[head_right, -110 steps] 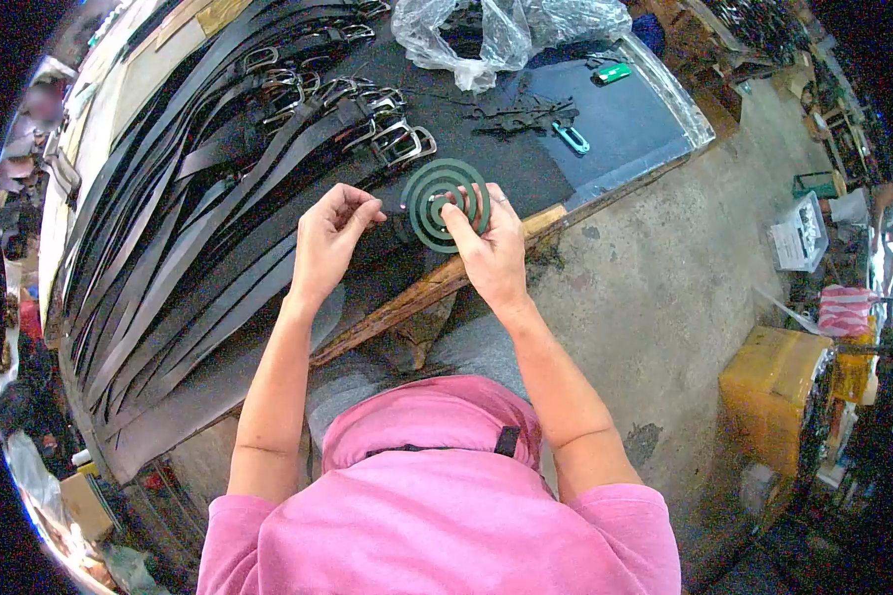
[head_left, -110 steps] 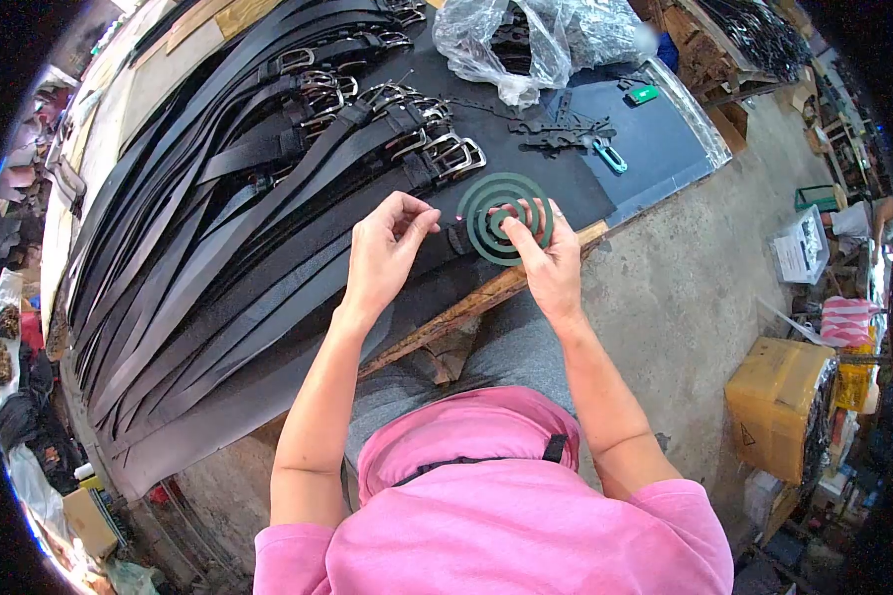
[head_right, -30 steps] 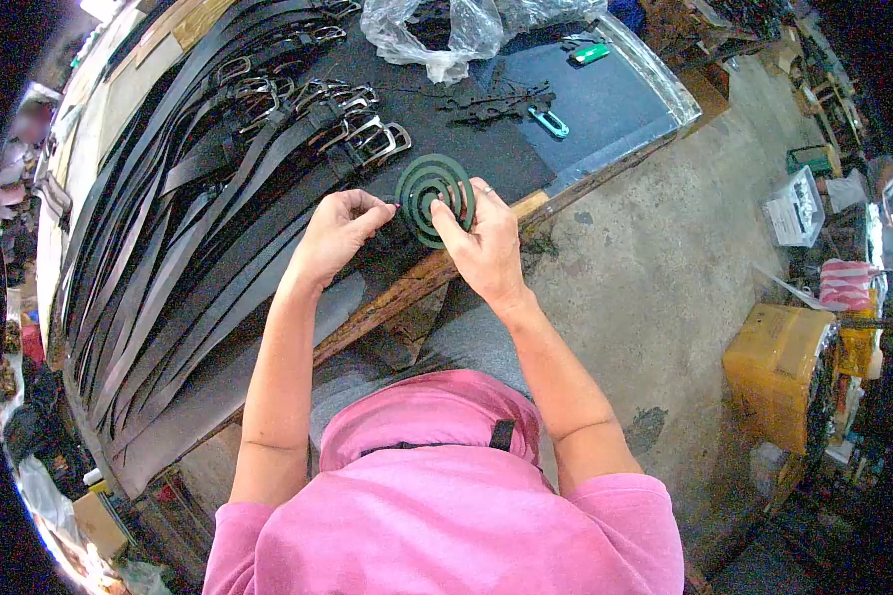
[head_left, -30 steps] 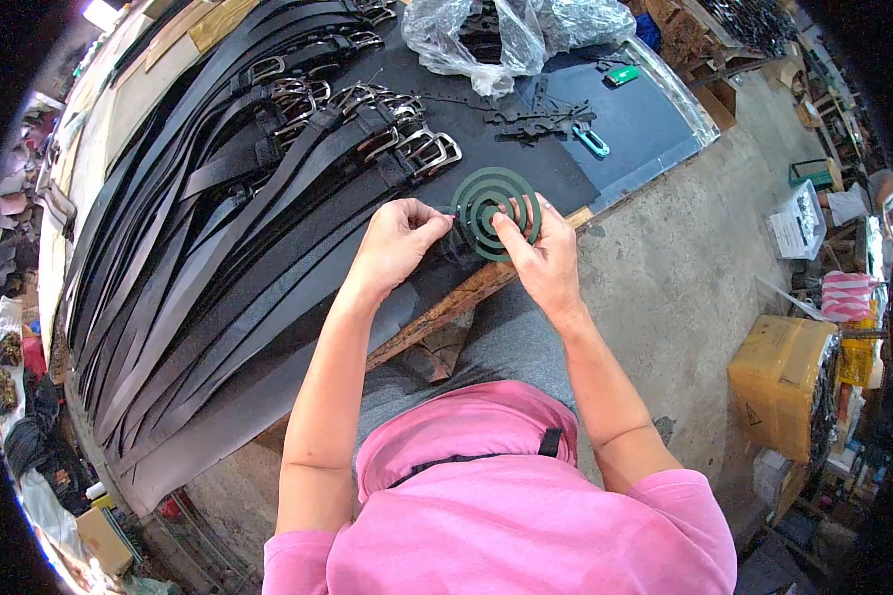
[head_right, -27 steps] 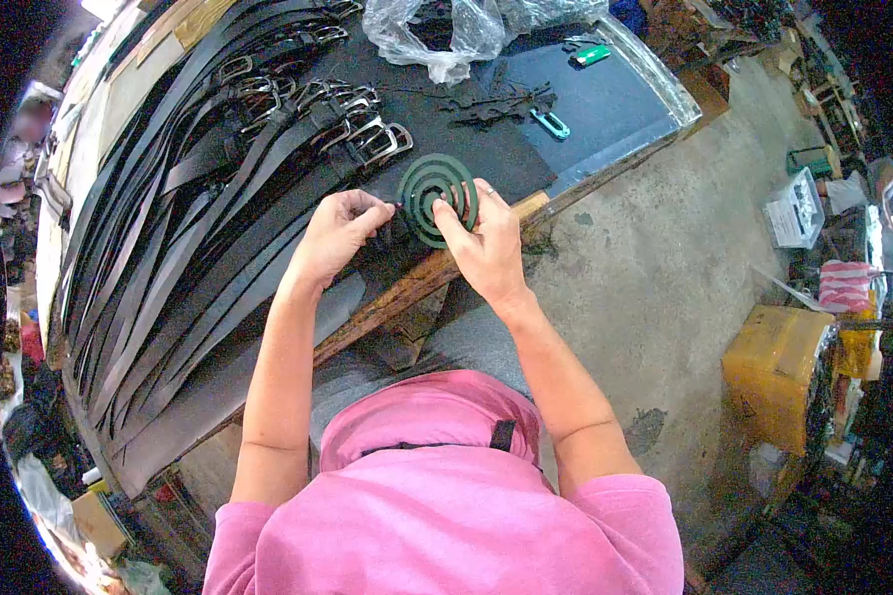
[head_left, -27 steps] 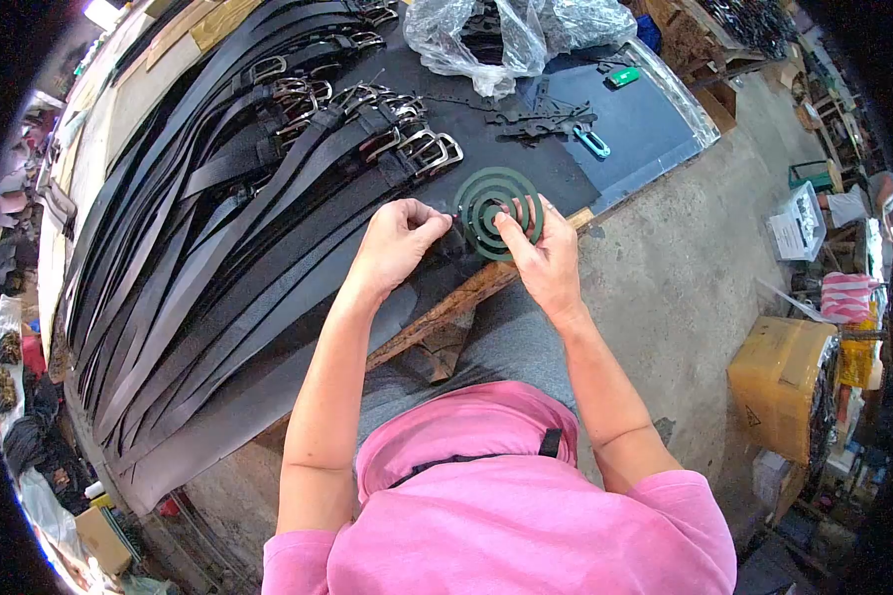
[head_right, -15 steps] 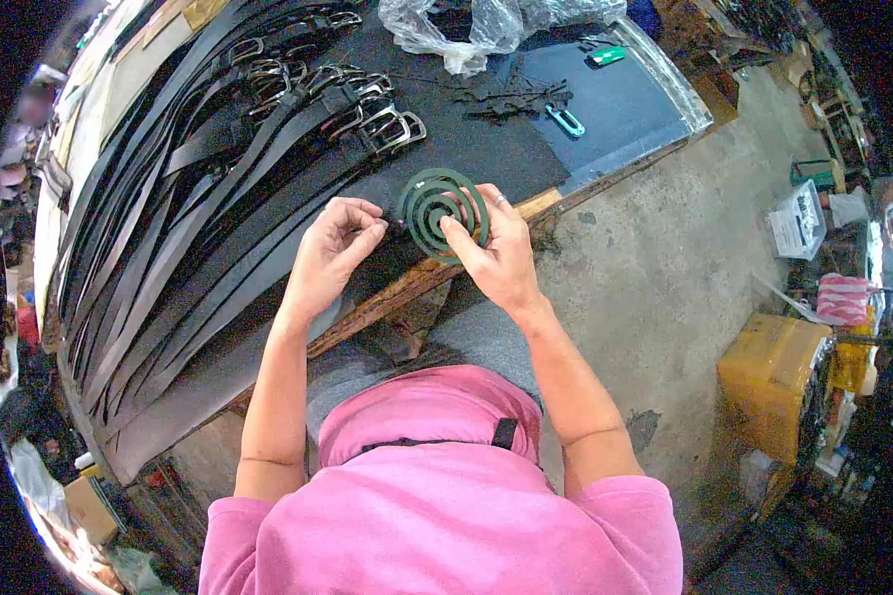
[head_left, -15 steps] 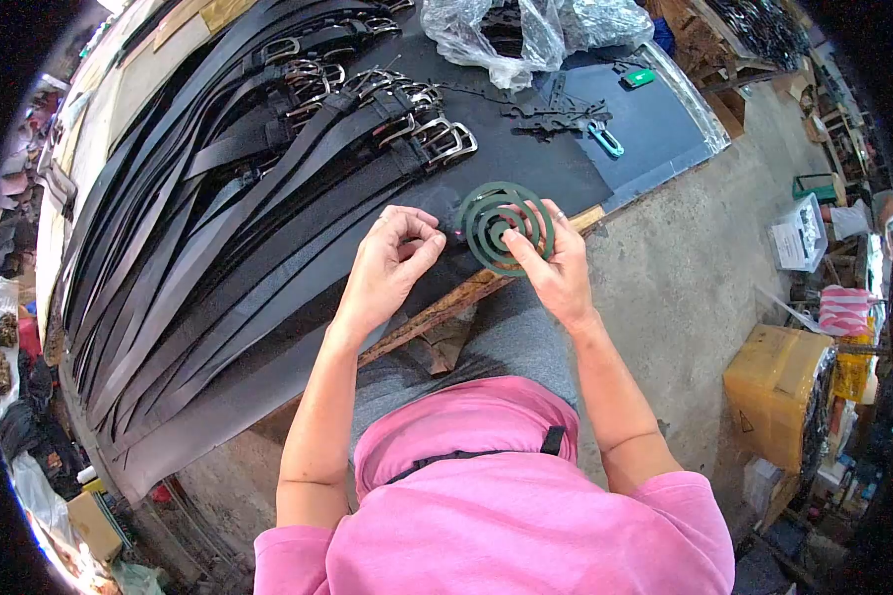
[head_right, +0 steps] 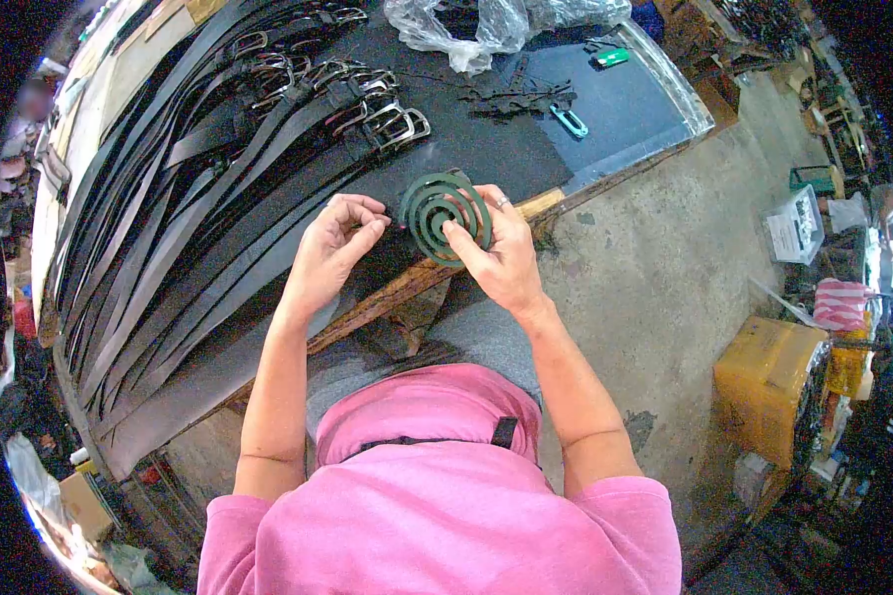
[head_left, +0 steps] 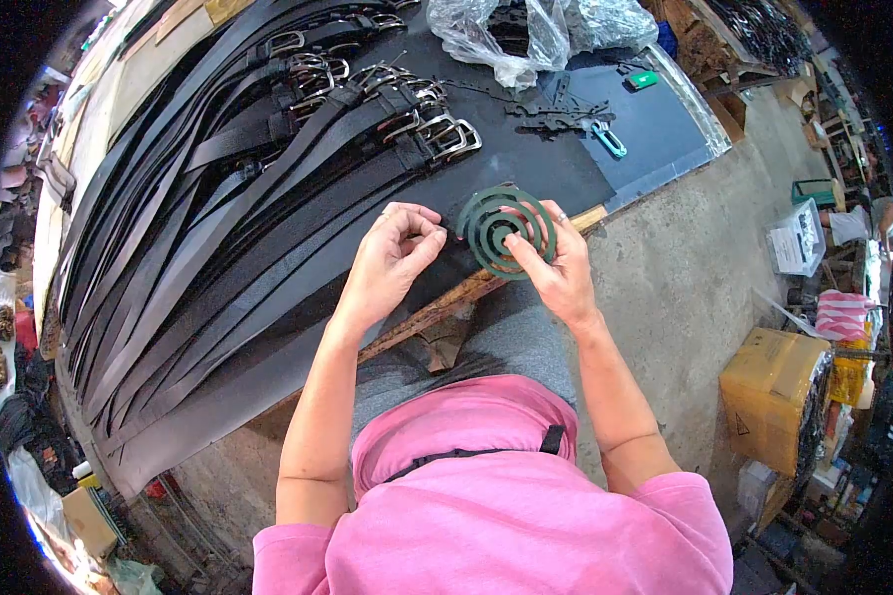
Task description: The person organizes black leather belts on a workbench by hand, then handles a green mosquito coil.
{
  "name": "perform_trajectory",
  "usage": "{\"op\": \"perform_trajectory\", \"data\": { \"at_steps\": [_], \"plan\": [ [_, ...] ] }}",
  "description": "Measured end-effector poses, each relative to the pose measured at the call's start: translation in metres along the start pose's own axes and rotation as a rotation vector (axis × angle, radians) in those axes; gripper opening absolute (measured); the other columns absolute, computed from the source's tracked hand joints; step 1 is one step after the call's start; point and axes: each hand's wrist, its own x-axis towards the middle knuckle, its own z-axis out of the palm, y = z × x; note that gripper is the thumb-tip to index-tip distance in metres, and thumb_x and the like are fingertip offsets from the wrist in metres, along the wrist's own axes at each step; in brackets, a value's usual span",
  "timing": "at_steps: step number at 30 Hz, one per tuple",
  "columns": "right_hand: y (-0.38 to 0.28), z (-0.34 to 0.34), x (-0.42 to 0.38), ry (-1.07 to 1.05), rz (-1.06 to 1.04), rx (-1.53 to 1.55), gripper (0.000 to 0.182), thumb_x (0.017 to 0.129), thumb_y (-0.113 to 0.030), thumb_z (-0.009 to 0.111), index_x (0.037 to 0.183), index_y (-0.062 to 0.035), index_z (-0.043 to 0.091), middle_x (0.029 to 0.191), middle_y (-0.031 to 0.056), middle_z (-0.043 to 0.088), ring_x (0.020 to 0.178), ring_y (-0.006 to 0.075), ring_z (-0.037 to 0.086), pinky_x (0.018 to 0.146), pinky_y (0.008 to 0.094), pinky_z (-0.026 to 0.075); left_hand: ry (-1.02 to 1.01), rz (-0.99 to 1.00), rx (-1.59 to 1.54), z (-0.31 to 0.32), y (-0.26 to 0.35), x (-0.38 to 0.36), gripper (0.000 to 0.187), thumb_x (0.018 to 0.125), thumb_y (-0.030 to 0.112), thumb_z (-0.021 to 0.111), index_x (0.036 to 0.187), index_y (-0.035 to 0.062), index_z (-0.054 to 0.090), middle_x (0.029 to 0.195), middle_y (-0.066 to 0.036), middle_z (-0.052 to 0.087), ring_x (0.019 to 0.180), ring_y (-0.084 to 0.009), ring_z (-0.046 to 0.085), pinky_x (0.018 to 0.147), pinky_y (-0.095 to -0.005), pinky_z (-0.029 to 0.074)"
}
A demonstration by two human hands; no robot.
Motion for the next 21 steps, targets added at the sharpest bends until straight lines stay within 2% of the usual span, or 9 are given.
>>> {"op": "perform_trajectory", "data": {
  "at_steps": [4,5,7,10,11,14,15,18,21],
  "plan": [
    [0.005,-0.002,-0.003,0.111,0.083,0.239,0.02,0.091,-0.004,0.063,0.109,0.0046,0.063,0.107,0.0088,0.064,0.097,0.0145,0.061,0.083,0.0271,0.051,-0.028,0.057,0.048,0.002,0.001,-0.002,0.011,0.088,0.006,0.069,0.091,0.0025,0.058,0.115,-0.01,0.054,0.104,-0.016,0.057,0.089,-0.0288,0.048],
    [0.007,-0.003,-0.004,0.159,0.099,0.322,0.02,0.092,-0.004,0.062,0.11,0.0046,0.063,0.107,0.0079,0.065,0.097,0.0132,0.061,0.082,0.026,0.051,0.003,0.105,0.13,0.005,0.004,-0.003,0.013,0.086,0.005,0.07,0.093,0.0028,0.06,0.114,-0.01,0.055,0.104,-0.0167,0.057,0.09,-0.0292,0.048],
    [0.005,-0.01,-0.004,0.175,0.071,0.3,0.018,0.093,-0.004,0.059,0.11,0.004,0.063,0.106,0.0068,0.066,0.095,0.0121,0.062,0.081,0.0252,0.052,0.064,0.203,0.294,0.016,0.013,-0.002,0.02,0.081,0.003,0.073,0.098,0.0033,0.062,0.112,-0.011,0.055,0.105,-0.0182,0.057,0.09,-0.03,0.048],
    [0.003,-0.012,-0.003,0.21,0.079,0.317,0.017,0.095,-0.004,0.057,0.11,0.003,0.063,0.104,0.0057,0.069,0.091,0.011,0.063,0.08,0.0255,0.052,0.149,0.269,0.496,0.035,0.013,0.004,0.034,0.075,0.002,0.077,0.106,0.0066,0.067,0.111,-0.01,0.055,0.1,-0.0207,0.057,0.086,-0.0312,0.049],
    [0.003,-0.011,-0.003,0.218,0.08,0.309,0.017,0.095,-0.004,0.057,0.11,0.0028,0.063,0.104,0.0057,0.069,0.091,0.0107,0.063,0.08,0.0257,0.052,0.227,0.388,0.544,0.042,0.004,0.008,0.034,0.073,0.005,0.079,0.106,0.0097,0.072,0.109,-0.009,0.056,0.092,-0.0216,0.055,0.08,-0.0324,0.048],
    [0.009,-0.01,-0.008,0.238,0.117,0.304,0.017,0.095,-0.004,0.057,0.11,0.0023,0.063,0.104,0.0058,0.069,0.092,0.0103,0.063,0.08,0.0262,0.052,0.287,0.443,0.66,0.053,0.005,0.01,0.026,0.072,0.007,0.08,0.097,0.0089,0.074,0.106,-0.007,0.057,0.087,-0.0226,0.054,0.077,-0.0333,0.046],
    [0.011,-0.01,-0.009,0.245,0.135,0.306,0.017,0.095,-0.004,0.058,0.11,0.0021,0.064,0.104,0.0059,0.069,0.092,0.0102,0.063,0.08,0.0264,0.052,0.325,0.438,0.652,0.056,0.006,0.011,0.02,0.073,0.006,0.079,0.092,0.0072,0.074,0.099,-0.007,0.06,0.088,-0.0228,0.055,0.077,-0.0338,0.046],
    [0.009,-0.01,-0.01,0.236,0.142,0.329,0.017,0.094,-0.003,0.058,0.109,0.0022,0.064,0.105,0.0059,0.069,0.093,0.0106,0.063,0.08,0.0257,0.052,0.383,0.479,0.584,0.056,0.0,0.015,0.017,0.074,0.004,0.077,0.091,0.0057,0.074,0.092,-0.007,0.062,0.088,-0.0233,0.056,0.077,-0.0345,0.046],
    [0.007,-0.01,-0.008,0.211,0.1,0.234,0.016,0.092,-0.002,0.06,0.106,0.0028,0.065,0.104,0.0068,0.068,0.092,0.0128,0.063,0.079,0.0267,0.051,0.336,0.396,0.431,0.045,-0.001,0.013,0.009,0.082,0.005,0.073,0.09,0.0023,0.073,0.095,-0.01,0.068,0.091,-0.022,0.063,0.082,-0.0325,0.049]
  ]
}}
